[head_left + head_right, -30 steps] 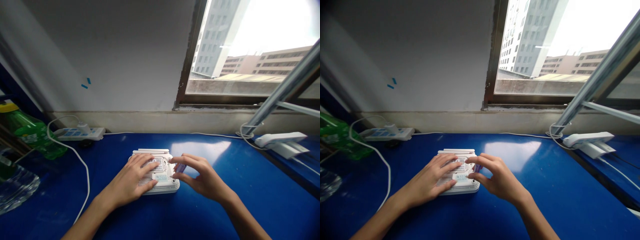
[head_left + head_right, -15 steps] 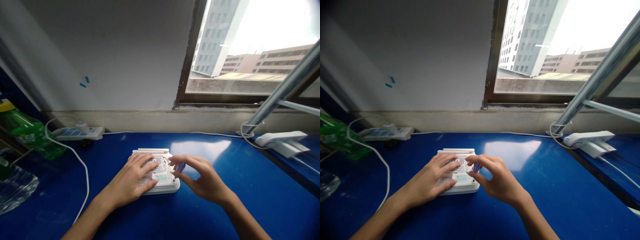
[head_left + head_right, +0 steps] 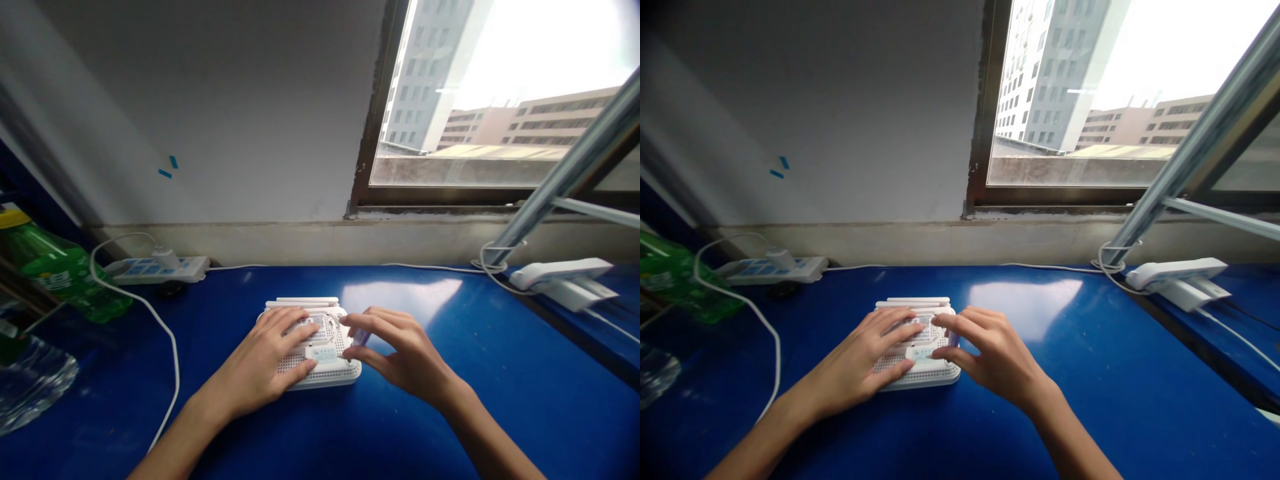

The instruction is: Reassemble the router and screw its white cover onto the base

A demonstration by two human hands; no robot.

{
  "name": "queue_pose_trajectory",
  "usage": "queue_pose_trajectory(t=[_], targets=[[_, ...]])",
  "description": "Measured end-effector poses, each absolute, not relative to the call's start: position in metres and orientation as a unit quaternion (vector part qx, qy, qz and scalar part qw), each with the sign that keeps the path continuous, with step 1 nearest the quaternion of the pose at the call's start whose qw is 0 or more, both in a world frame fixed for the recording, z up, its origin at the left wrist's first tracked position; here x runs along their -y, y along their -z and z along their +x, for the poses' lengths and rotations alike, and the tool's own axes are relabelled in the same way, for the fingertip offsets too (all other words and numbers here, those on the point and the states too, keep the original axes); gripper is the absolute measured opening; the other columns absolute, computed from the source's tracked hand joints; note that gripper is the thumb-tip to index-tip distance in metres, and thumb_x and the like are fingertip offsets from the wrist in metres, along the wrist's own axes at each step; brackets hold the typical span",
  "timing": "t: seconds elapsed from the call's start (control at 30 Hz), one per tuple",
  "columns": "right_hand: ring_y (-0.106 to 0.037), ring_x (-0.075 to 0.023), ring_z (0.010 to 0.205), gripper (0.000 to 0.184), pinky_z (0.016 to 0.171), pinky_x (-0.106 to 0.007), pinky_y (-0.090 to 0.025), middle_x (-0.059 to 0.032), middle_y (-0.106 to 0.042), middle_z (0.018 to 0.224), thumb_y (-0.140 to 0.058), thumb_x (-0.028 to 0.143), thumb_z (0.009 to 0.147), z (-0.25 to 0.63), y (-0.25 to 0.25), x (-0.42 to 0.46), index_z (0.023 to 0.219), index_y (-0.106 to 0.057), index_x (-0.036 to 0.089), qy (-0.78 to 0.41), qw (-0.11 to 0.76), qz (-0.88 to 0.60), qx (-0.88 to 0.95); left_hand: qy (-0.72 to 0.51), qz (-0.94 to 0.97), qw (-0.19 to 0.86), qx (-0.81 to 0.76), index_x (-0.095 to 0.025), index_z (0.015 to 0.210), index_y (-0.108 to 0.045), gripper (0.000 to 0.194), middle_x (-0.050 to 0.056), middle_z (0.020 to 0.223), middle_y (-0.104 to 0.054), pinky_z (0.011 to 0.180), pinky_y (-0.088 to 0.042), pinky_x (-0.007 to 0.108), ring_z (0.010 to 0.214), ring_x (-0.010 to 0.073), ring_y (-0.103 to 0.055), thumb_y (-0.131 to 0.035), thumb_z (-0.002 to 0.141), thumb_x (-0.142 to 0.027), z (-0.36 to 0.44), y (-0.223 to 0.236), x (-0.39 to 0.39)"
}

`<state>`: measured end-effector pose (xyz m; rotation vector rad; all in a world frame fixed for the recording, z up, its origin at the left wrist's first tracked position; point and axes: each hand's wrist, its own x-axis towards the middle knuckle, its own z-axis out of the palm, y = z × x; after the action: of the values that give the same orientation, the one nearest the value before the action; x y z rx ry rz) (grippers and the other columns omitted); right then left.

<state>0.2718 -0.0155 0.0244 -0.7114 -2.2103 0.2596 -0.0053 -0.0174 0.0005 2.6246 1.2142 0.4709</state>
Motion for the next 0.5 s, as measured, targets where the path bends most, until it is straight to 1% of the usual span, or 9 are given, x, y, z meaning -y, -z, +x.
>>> queue_pose_trajectory(t=[0.07, 0.1, 0.13, 0.17, 0.23, 0.3, 0.33, 0.43, 0.5], targets=[[-0.071, -0.0222, 0.106, 0.036, 0.090, -0.035, -0.057, -0.0102, -0.075, 0.120, -0.065, 0.025, 0.099, 0.2729, -0.0274, 0.0174, 0.135, -0.062, 0.023, -0.126, 0.373, -0.277, 0.876, -0.158, 0.892, 0.106, -0.409, -0.035, 0.147, -0.052, 0.048, 0.005, 0.157, -0.047, 0.119, -0.036, 0.053, 0.144, 0.0305, -0.043, -0.056, 0.101, -0.050, -0.0053, -0.0005, 0.0174], [-0.066, -0.0233, 0.119, 0.038, 0.098, -0.038, -0.054, -0.0115, -0.069, 0.133, -0.059, 0.021, 0.101, 0.2730, -0.0292, 0.0187, 0.139, -0.060, 0.024, -0.147, 0.366, -0.276, 0.877, -0.157, 0.893, 0.107, -0.409, -0.035, 0.147, -0.052, 0.048, 0.005, 0.157, -0.047, 0.120, -0.035, 0.053, 0.144, 0.0302, -0.042, -0.056, 0.101, -0.050, -0.0054, -0.0005, 0.0176], [-0.061, -0.0238, 0.129, 0.041, 0.105, -0.041, -0.051, -0.0116, -0.063, 0.143, -0.053, 0.017, 0.103, 0.2728, -0.0308, 0.0200, 0.143, -0.058, 0.025, -0.167, 0.363, -0.273, 0.875, -0.157, 0.893, 0.107, -0.408, -0.036, 0.147, -0.052, 0.048, 0.004, 0.157, -0.047, 0.120, -0.035, 0.053, 0.144, 0.0298, -0.042, -0.055, 0.102, -0.051, -0.0054, -0.0005, 0.0177], [-0.058, -0.0233, 0.133, 0.043, 0.109, -0.041, -0.049, -0.0110, -0.060, 0.147, -0.050, 0.014, 0.103, 0.2722, -0.0322, 0.0211, 0.144, -0.057, 0.025, -0.182, 0.363, -0.270, 0.873, -0.158, 0.893, 0.107, -0.408, -0.036, 0.147, -0.052, 0.048, 0.004, 0.157, -0.047, 0.120, -0.035, 0.053, 0.144, 0.0296, -0.042, -0.055, 0.102, -0.050, -0.0054, -0.0005, 0.0179], [-0.064, -0.0209, 0.125, 0.042, 0.103, -0.037, -0.053, -0.0099, -0.066, 0.140, -0.050, 0.012, 0.102, 0.2701, -0.0338, 0.0222, 0.141, -0.059, 0.026, -0.204, 0.375, -0.259, 0.866, -0.162, 0.891, 0.109, -0.409, -0.036, 0.147, -0.052, 0.048, 0.004, 0.157, -0.047, 0.120, -0.036, 0.052, 0.144, 0.0295, -0.042, -0.057, 0.101, -0.049, -0.0053, -0.0008, 0.0182], [-0.072, -0.0182, 0.106, 0.033, 0.090, -0.031, -0.057, -0.0078, -0.075, 0.119, -0.058, 0.012, 0.100, 0.2676, -0.0339, 0.0220, 0.130, -0.066, 0.024, -0.209, 0.399, -0.257, 0.855, -0.164, 0.890, 0.112, -0.410, -0.036, 0.147, -0.053, 0.048, 0.004, 0.156, -0.048, 0.120, -0.036, 0.052, 0.143, 0.0298, -0.043, -0.058, 0.100, -0.048, -0.0049, -0.0016, 0.0185], [-0.073, -0.0171, 0.096, 0.027, 0.084, -0.029, -0.058, -0.0064, -0.077, 0.109, -0.062, 0.013, 0.098, 0.2668, -0.0334, 0.0215, 0.123, -0.069, 0.023, -0.205, 0.409, -0.261, 0.850, -0.165, 0.890, 0.113, -0.410, -0.036, 0.147, -0.053, 0.048, 0.004, 0.156, -0.048, 0.120, -0.036, 0.052, 0.143, 0.0300, -0.043, -0.059, 0.100, -0.048, -0.0046, -0.0021, 0.0187], [-0.071, -0.0164, 0.079, 0.012, 0.073, -0.028, -0.056, -0.0051, -0.076, 0.091, -0.071, 0.018, 0.094, 0.2667, -0.0310, 0.0195, 0.106, -0.074, 0.020, -0.164, 0.425, -0.273, 0.847, -0.166, 0.889, 0.115, -0.411, -0.036, 0.147, -0.053, 0.048, 0.004, 0.156, -0.048, 0.119, -0.036, 0.052, 0.143, 0.0300, -0.043, -0.060, 0.100, -0.047, -0.0037, -0.0040, 0.0194], [-0.069, -0.0163, 0.072, 0.011, 0.067, -0.028, -0.055, -0.0055, -0.074, 0.085, -0.074, 0.023, 0.092, 0.2684, -0.0296, 0.0185, 0.103, -0.076, 0.019, -0.129, 0.426, -0.274, 0.852, -0.166, 0.888, 0.114, -0.413, -0.037, 0.147, -0.052, 0.048, 0.004, 0.156, -0.048, 0.119, -0.036, 0.052, 0.143, 0.0299, -0.043, -0.059, 0.100, -0.047, -0.0035, -0.0049, 0.0201]])
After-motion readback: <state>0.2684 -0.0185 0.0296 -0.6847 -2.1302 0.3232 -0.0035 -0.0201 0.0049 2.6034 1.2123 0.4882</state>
